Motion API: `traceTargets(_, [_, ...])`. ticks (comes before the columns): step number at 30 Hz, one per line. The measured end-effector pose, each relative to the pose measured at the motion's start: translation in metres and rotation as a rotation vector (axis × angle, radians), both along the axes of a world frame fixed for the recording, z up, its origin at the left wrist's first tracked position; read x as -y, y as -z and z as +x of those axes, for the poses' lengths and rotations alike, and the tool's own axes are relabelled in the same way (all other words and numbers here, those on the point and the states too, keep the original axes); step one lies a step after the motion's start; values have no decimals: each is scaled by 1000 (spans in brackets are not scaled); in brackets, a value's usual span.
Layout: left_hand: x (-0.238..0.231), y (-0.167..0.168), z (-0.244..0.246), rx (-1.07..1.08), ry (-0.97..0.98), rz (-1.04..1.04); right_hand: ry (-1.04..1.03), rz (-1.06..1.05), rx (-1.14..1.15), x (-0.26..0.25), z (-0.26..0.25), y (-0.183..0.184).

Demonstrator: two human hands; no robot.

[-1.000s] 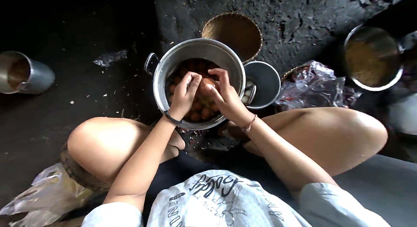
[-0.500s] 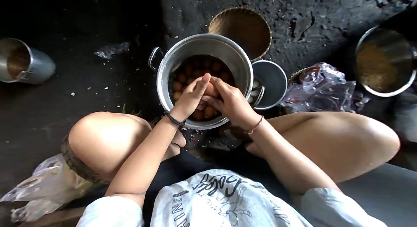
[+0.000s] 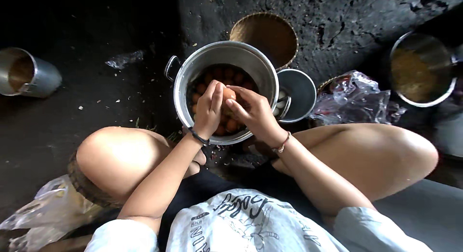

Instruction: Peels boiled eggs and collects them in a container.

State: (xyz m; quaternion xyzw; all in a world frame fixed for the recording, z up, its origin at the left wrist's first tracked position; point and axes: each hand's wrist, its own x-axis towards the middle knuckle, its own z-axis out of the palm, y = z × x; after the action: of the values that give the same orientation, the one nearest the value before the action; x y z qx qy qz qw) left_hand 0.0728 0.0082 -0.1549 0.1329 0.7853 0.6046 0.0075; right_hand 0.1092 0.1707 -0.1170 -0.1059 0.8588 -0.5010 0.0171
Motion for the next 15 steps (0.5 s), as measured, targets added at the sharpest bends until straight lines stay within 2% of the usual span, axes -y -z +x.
traceTargets(3, [0, 3, 0, -89, -20, -26, -2, 29, -9, 4, 3, 0])
traceTargets(8, [-1, 4, 1, -115, -32, -97, 25, 106, -71, 5, 8, 4])
traceTargets(15, [2, 3, -2, -169, -20, -99, 5, 75, -29, 3, 6, -1])
